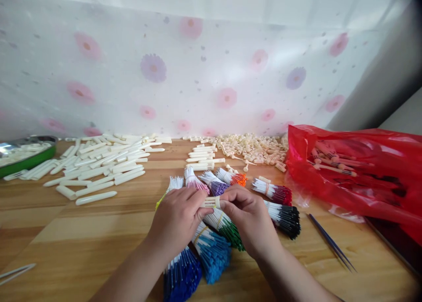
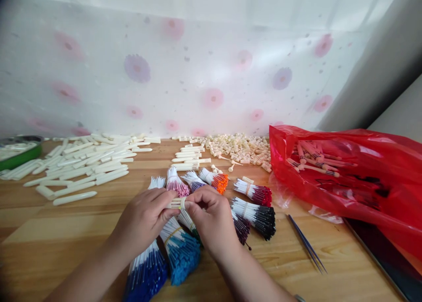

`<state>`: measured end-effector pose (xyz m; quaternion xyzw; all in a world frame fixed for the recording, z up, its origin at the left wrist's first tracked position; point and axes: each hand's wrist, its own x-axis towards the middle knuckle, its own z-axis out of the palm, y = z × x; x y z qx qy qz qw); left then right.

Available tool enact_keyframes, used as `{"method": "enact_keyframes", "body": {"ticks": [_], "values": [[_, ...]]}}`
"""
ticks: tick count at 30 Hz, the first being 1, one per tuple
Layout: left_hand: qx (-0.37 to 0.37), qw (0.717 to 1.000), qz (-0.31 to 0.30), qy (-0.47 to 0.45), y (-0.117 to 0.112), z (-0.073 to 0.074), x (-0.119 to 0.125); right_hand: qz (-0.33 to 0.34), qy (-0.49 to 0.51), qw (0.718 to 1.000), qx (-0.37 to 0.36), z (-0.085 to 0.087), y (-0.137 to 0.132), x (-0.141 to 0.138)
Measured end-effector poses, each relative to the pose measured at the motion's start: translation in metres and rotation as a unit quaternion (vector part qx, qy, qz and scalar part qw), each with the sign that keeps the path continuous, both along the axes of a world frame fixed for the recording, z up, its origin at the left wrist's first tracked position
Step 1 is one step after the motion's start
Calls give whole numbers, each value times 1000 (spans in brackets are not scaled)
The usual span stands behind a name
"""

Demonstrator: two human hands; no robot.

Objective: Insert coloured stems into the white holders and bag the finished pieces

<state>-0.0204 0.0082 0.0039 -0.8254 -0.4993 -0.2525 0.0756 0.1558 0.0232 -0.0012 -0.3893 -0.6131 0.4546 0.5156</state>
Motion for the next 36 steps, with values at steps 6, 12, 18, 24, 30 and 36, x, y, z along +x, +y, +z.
{"method": "enact_keyframes", "body": {"ticks": [6, 12, 18, 24, 30, 36], "values": [[0, 1000, 15, -6, -2, 3, 2, 55, 51, 997, -23, 7, -3, 0], [-42, 997, 6, -57, 0, 2, -2, 67, 44, 997, 6, 2, 2, 9], [-152, 944, 64, -286, 12, 3, -20, -40, -256, 963, 70, 8, 42, 38], [-124, 957, 99, -244, 16, 0, -22, 6, -531, 843, 83, 16, 68, 20], [-96, 993, -31, -59, 15, -14, -3, 16, -667, 743, 56, 10, 79, -9], [-121, 990, -51, 40, 21, -24, 17, 25, -722, 690, 43, 11, 80, -20]]}}
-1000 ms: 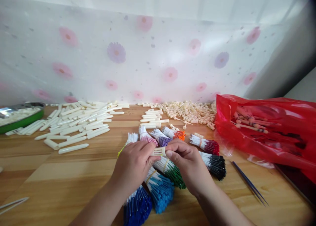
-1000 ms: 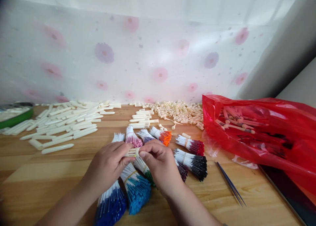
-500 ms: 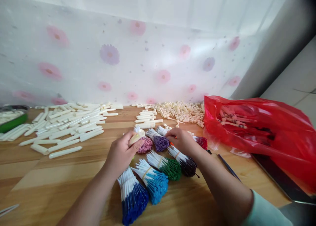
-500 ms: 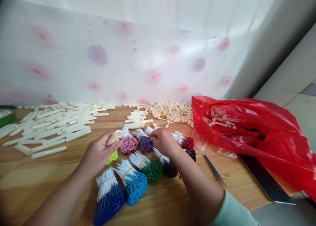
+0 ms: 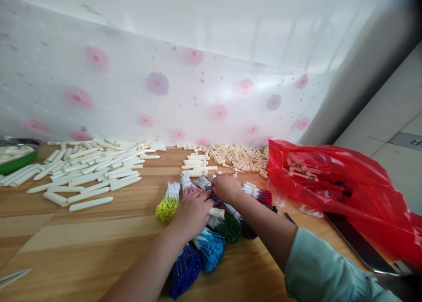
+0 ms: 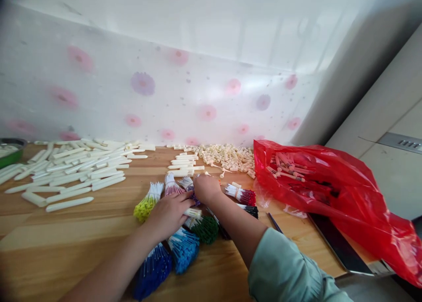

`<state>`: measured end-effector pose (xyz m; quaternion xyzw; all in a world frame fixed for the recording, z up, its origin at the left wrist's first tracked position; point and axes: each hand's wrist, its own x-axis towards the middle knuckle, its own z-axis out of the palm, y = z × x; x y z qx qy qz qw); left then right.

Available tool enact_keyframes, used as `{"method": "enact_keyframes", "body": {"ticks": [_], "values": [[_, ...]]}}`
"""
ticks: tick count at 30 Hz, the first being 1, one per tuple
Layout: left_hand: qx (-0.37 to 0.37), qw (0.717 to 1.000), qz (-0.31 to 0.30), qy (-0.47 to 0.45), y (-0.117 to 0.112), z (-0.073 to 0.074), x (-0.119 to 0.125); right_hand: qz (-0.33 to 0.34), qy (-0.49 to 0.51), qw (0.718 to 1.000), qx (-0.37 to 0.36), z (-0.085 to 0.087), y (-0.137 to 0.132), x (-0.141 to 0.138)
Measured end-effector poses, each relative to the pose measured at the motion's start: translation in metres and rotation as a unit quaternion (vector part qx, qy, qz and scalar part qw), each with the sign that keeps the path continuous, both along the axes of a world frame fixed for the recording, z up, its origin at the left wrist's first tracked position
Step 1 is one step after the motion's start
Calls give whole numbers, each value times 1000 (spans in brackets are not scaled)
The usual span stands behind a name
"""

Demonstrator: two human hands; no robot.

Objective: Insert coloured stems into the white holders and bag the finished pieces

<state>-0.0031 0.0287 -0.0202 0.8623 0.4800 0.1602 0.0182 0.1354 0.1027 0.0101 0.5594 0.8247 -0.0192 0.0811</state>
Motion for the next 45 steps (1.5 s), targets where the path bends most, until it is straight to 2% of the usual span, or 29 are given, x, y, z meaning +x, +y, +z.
{"method": "enact_keyframes", "body": {"ticks": [12, 29, 37, 42, 45], "values": [[-48, 999, 22, 6, 3, -6, 3, -9, -55, 998, -27, 4, 16, -18], [-61, 997, 41, 8, 0, -5, 3, 29, -50, 998, -14, -6, 16, -11], [-65, 996, 50, 18, 0, -6, 3, 42, -38, 996, -63, -1, 22, 0], [-67, 996, 58, 19, -1, -7, 3, 39, -28, 993, -108, 13, 21, 15], [-69, 995, 67, 18, -1, -5, 3, 35, -19, 993, -108, 21, 16, 26]]}}
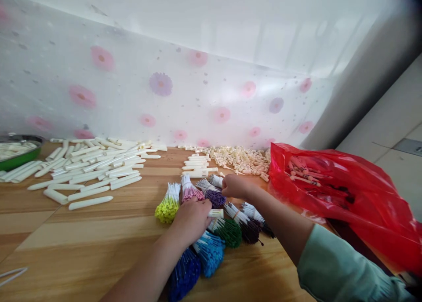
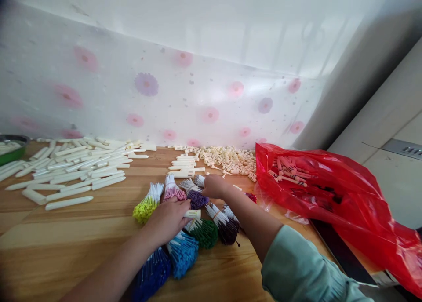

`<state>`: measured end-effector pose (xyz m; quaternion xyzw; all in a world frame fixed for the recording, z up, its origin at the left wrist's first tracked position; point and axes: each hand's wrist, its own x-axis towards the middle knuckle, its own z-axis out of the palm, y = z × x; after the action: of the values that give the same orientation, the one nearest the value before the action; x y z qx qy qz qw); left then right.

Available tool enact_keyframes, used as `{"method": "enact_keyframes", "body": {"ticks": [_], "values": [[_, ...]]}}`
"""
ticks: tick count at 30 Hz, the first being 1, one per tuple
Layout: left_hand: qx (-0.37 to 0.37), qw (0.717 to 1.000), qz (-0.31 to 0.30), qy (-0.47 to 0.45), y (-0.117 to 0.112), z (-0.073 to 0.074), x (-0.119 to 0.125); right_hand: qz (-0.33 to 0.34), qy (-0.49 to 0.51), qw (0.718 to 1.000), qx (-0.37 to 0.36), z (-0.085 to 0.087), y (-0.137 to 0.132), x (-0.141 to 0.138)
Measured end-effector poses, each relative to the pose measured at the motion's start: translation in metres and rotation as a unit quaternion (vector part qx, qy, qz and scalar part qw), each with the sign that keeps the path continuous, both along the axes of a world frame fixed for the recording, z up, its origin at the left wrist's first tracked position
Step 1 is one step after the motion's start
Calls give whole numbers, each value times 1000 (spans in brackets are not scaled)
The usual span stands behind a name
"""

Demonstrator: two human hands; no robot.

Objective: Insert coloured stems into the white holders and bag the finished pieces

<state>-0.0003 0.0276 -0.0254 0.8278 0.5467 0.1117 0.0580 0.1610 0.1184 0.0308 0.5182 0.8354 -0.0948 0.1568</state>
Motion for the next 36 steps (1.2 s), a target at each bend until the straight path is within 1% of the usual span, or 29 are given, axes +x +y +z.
{"method": "enact_keyframes", "body": {"ticks": [5, 8, 10, 12, 13, 14, 15, 16, 17, 18, 19, 21, 23, 25, 27, 28, 30, 33, 36], "values": [[5, 1000, -3, -14, 1, 0, 1, -8, 56, 998, 37, 0, -9, 18], [17, 999, -2, -33, 1, 2, -1, -16, 124, 989, 78, 3, -16, 35], [34, 998, 16, -51, -2, 6, -6, -19, 185, 977, 100, 8, -26, 45], [74, 990, 57, -109, -7, 13, -13, -12, 256, 961, 102, 11, -38, 49], [106, 976, 79, -172, -9, 16, -16, -4, 289, 953, 94, 11, -44, 48], [134, 960, 74, -233, -12, 20, -19, 6, 316, 945, 83, 9, -50, 45], [143, 948, 50, -280, -14, 23, -21, 18, 345, 936, 67, 7, -56, 40], [135, 940, 24, -311, -16, 25, -22, 29, 381, 923, 45, 4, -60, 34], [110, 938, 0, -328, -17, 26, -22, 39, 428, 903, 21, 0, -64, 27], [75, 938, -13, -338, -18, 26, -21, 43, 483, 875, -1, -5, -67, 20], [37, 938, -13, -345, -18, 26, -20, 42, 542, 839, -23, -9, -69, 13], [-32, 929, 6, -368, -18, 23, -17, 28, 648, 759, -59, -18, -71, 2], [-74, 911, 29, -405, -18, 22, -14, 5, 713, 695, -88, -25, -72, -5], [-93, 892, 45, -441, -18, 24, -12, -14, 759, 639, -126, -30, -72, -8], [-94, 878, 57, -467, -19, 27, -10, -22, 786, 595, -166, -32, -73, -7], [-95, 872, 60, -476, -19, 28, -10, -24, 793, 580, -184, -33, -73, -6], [-107, 861, 58, -495, -19, 28, -11, -32, 800, 563, -207, -33, -74, -3], [-143, 837, 51, -526, -19, 23, -12, -57, 809, 548, -206, -33, -76, -1], [-162, 815, 43, -554, -19, 16, -14, -67, 815, 544, -189, -32, -78, -1]]}}
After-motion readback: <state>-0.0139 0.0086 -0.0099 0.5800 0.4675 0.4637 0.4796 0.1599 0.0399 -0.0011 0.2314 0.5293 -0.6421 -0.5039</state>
